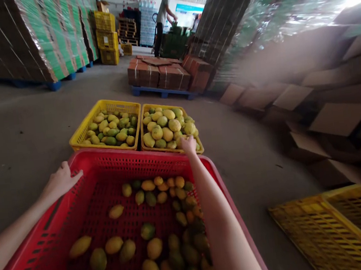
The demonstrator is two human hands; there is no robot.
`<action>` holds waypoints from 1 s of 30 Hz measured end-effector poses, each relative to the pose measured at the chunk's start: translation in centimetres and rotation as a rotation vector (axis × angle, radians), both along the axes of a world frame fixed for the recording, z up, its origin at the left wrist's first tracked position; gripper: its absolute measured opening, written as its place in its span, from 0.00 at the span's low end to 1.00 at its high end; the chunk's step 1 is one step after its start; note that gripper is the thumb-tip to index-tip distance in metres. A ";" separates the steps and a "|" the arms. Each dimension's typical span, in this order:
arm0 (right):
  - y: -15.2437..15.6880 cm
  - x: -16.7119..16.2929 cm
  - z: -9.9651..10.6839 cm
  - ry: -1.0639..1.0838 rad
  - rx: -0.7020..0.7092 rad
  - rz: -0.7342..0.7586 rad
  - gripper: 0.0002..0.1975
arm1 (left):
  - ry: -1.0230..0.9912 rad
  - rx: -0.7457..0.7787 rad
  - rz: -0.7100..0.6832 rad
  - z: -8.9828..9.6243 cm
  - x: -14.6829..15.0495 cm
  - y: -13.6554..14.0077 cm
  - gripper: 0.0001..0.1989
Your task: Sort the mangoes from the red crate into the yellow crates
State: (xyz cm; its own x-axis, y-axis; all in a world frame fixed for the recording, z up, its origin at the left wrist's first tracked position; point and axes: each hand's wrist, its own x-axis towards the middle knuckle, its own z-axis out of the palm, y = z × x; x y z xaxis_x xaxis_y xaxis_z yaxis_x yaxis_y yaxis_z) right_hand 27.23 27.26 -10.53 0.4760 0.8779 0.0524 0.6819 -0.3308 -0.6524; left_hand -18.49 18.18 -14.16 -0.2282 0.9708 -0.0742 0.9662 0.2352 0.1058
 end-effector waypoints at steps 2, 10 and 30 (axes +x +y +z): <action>0.6 -0.4 -1.2 -0.064 -0.044 -0.021 0.20 | 0.002 0.003 -0.007 0.0 -0.1 0.0 0.33; -0.1 1.1 -2.5 -0.259 -0.130 0.063 0.27 | 0.008 0.012 -0.001 -0.2 -0.2 0.1 0.33; -0.5 -0.2 -1.2 -0.383 -0.256 -0.041 0.29 | 0.031 0.013 0.005 0.4 0.2 0.0 0.32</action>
State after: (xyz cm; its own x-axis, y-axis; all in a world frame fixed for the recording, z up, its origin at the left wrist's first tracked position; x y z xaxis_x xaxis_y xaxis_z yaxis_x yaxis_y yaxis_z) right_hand 26.98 26.72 -11.68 0.4993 0.8663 0.0150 0.8407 -0.4802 -0.2501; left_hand -18.28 18.22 -13.75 -0.2346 0.9706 -0.0547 0.9680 0.2384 0.0786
